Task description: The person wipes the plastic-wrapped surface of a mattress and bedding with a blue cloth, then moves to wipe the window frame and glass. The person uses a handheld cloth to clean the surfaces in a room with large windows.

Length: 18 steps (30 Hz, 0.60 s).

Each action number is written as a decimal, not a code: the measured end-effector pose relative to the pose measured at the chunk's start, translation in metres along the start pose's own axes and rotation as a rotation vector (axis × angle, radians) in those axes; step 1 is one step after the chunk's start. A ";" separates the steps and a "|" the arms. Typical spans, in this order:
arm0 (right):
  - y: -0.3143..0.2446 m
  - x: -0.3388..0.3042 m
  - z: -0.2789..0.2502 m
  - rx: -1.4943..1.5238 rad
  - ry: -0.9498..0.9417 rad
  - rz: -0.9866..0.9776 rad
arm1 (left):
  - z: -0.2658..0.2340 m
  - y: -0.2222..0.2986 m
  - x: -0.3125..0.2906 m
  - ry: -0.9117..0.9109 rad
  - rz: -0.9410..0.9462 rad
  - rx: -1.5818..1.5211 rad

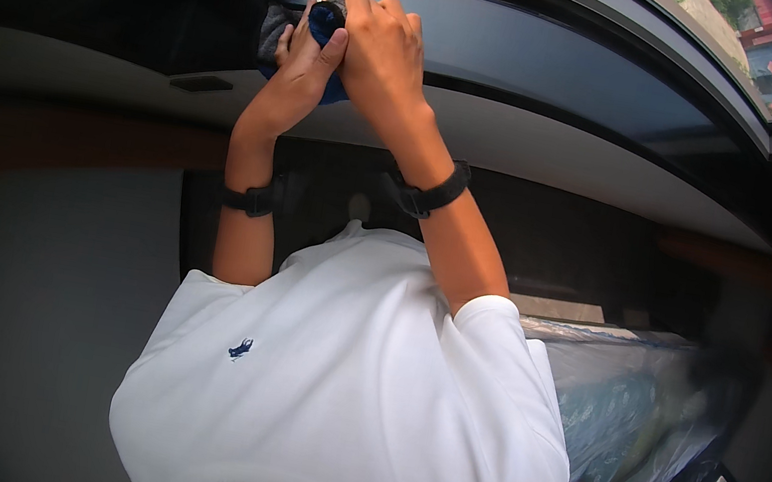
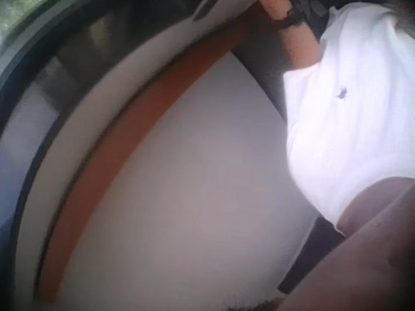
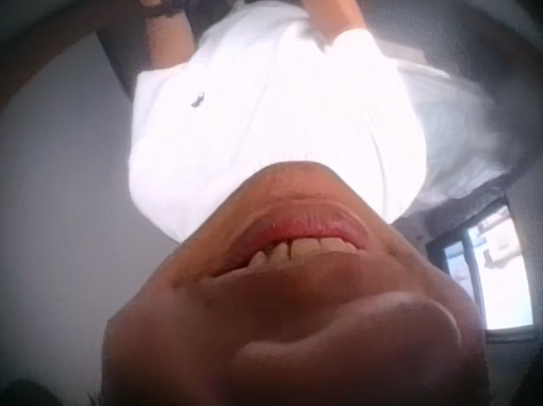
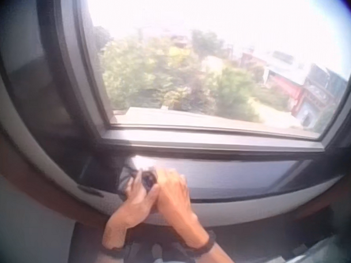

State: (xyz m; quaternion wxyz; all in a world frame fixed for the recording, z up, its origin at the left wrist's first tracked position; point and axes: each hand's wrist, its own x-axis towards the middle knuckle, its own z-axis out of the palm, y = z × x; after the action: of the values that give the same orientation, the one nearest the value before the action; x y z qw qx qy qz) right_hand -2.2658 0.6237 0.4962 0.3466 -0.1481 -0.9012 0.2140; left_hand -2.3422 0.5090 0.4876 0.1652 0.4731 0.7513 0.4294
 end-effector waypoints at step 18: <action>0.217 -0.096 -0.277 -0.126 0.171 0.576 | 0.323 0.206 0.085 -0.092 0.335 -0.059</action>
State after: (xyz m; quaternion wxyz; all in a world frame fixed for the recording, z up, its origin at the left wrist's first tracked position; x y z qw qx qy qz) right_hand -1.9807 0.8498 0.5220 0.3366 -0.4361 -0.8012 0.2339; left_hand -2.0561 0.7772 0.4803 0.1395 0.6059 0.6407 0.4505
